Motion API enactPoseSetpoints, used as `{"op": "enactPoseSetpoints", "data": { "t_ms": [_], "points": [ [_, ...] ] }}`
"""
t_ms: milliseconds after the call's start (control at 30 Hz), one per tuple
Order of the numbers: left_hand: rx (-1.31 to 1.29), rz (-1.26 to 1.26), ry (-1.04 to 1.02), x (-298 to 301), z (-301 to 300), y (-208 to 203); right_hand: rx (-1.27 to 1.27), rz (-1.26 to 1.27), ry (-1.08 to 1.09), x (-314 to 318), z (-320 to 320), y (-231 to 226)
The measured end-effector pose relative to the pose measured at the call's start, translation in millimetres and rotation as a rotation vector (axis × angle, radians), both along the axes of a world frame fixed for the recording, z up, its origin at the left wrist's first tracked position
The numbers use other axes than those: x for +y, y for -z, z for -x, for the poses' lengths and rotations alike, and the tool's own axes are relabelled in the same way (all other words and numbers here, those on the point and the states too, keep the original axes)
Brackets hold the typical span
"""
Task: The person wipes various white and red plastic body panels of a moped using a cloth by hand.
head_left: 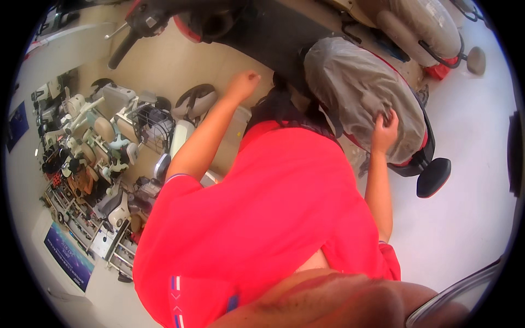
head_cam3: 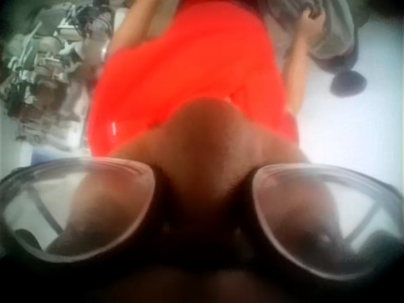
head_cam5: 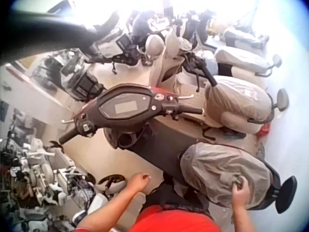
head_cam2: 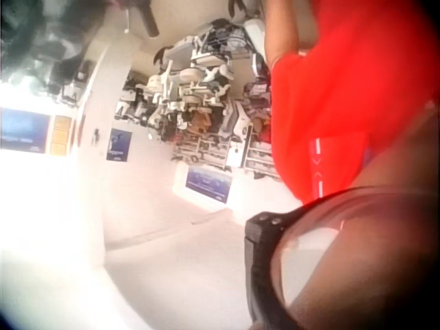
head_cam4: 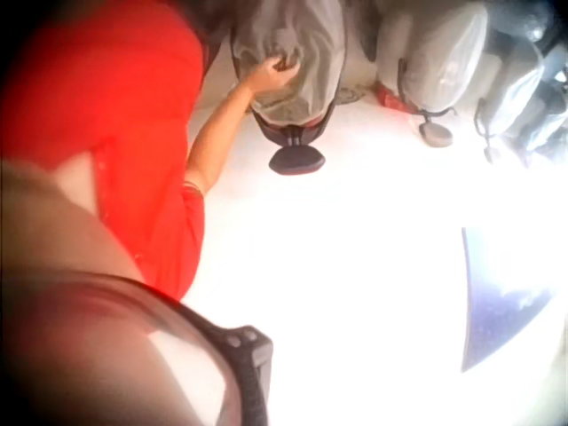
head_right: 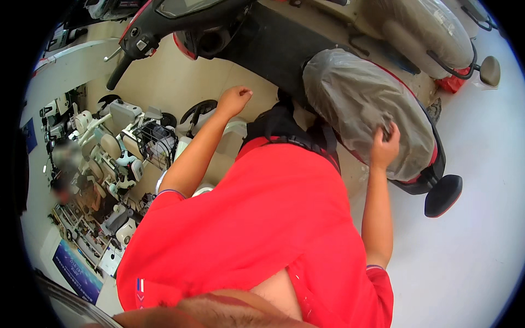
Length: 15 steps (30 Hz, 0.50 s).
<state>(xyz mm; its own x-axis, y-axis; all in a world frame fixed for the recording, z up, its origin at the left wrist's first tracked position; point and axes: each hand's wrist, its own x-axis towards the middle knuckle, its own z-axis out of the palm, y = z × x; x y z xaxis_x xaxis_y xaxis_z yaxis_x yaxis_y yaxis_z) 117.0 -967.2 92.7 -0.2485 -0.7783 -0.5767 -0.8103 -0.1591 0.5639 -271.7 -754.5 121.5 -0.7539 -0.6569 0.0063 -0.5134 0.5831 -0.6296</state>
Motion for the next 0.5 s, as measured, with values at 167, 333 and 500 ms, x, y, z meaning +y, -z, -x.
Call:
{"op": "enactPoseSetpoints", "data": {
  "t_ms": [167, 333, 500],
  "points": [
    [0.184, -0.108, -0.022, 16.4, 22.4, -8.0, -0.392, 0.104, -0.087, -81.6, -61.0, -1.0],
    [0.323, -0.317, -0.144, 22.6, 48.1, -23.2, -0.462, 0.191, -0.318, -158.3, -126.9, -20.7],
    [0.487, -0.253, -0.071, 28.7, 31.5, -12.1, -1.187, 0.24, -0.387, -168.3, -177.6, -26.8]
  ]
}}
